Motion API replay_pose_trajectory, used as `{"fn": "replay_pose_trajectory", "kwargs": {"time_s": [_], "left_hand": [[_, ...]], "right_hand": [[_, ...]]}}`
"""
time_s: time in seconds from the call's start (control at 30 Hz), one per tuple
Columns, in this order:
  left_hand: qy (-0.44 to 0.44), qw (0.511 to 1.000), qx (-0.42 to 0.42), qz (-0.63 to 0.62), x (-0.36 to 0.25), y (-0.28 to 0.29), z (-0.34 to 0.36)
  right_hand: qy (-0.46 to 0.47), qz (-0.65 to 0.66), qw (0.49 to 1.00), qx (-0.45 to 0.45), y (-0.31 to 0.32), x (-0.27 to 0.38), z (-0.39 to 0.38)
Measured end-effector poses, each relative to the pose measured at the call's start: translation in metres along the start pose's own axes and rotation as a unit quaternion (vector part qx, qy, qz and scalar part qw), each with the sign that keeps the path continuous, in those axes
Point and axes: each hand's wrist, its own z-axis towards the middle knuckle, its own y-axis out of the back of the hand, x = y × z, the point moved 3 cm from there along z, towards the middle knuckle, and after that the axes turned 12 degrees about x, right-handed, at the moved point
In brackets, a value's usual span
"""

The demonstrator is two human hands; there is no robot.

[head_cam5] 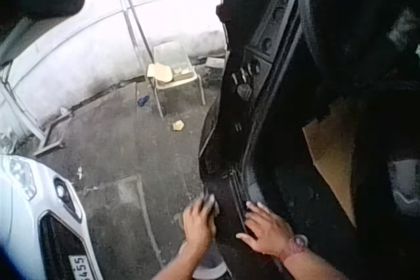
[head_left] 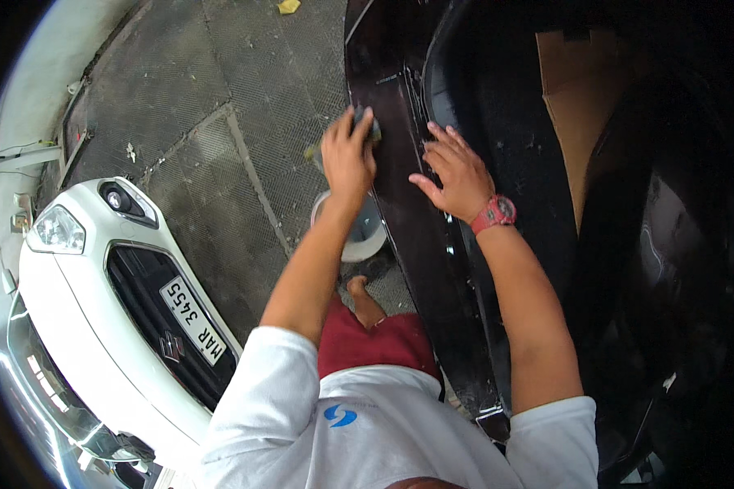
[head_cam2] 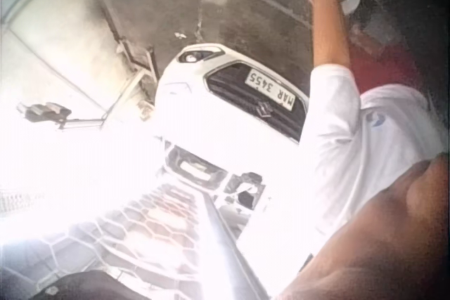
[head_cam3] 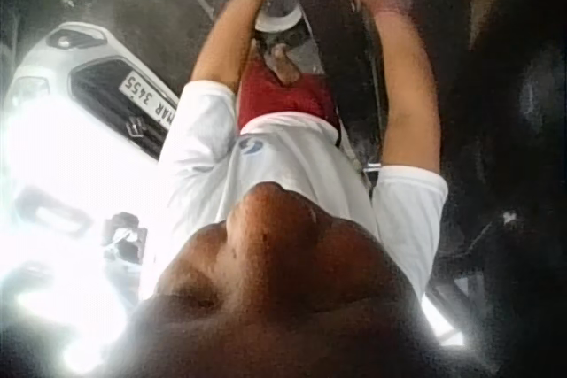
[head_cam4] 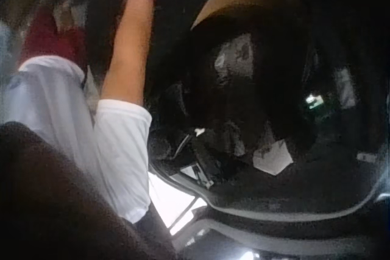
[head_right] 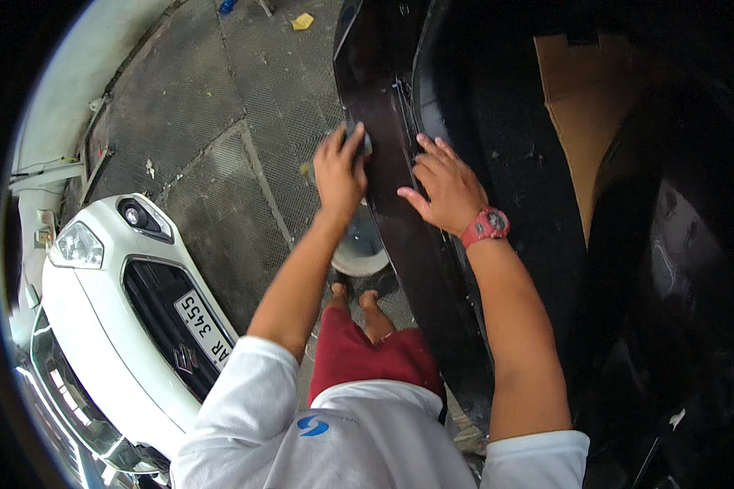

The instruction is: The person sands the surface of a detached black car bumper using a sanding block and water from a nearby bucket. They repeatedly dip the sanding block into the water and rub it against the bumper's surface to smooth it.

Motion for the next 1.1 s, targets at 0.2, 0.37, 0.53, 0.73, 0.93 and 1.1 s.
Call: {"fn": "replay_pose_trajectory", "kwargs": {"time_s": [0.2,0.37,0.53,0.73,0.93,1.1], "left_hand": [[0.009,0.999,0.046,0.01,-0.012,-0.001,-0.046],[0.035,0.999,-0.026,0.013,0.003,0.001,0.019],[0.011,0.999,0.047,-0.02,-0.024,-0.009,-0.068],[-0.009,1.0,-0.012,0.013,0.0,-0.001,0.032],[-0.069,0.995,0.065,0.003,-0.045,-0.024,-0.035],[-0.065,0.996,0.033,0.044,-0.021,-0.012,0.057]], "right_hand": [[-0.007,0.003,1.0,0.005,0.001,-0.002,-0.006],[0.003,0.004,1.0,0.003,-0.005,0.004,-0.003],[-0.004,0.004,1.0,-0.002,-0.001,-0.002,-0.006],[0.008,0.015,1.0,-0.001,-0.003,0.005,-0.004],[-0.001,0.006,1.0,-0.002,-0.004,-0.003,-0.007],[-0.002,0.015,1.0,-0.003,-0.002,0.004,-0.006]]}}
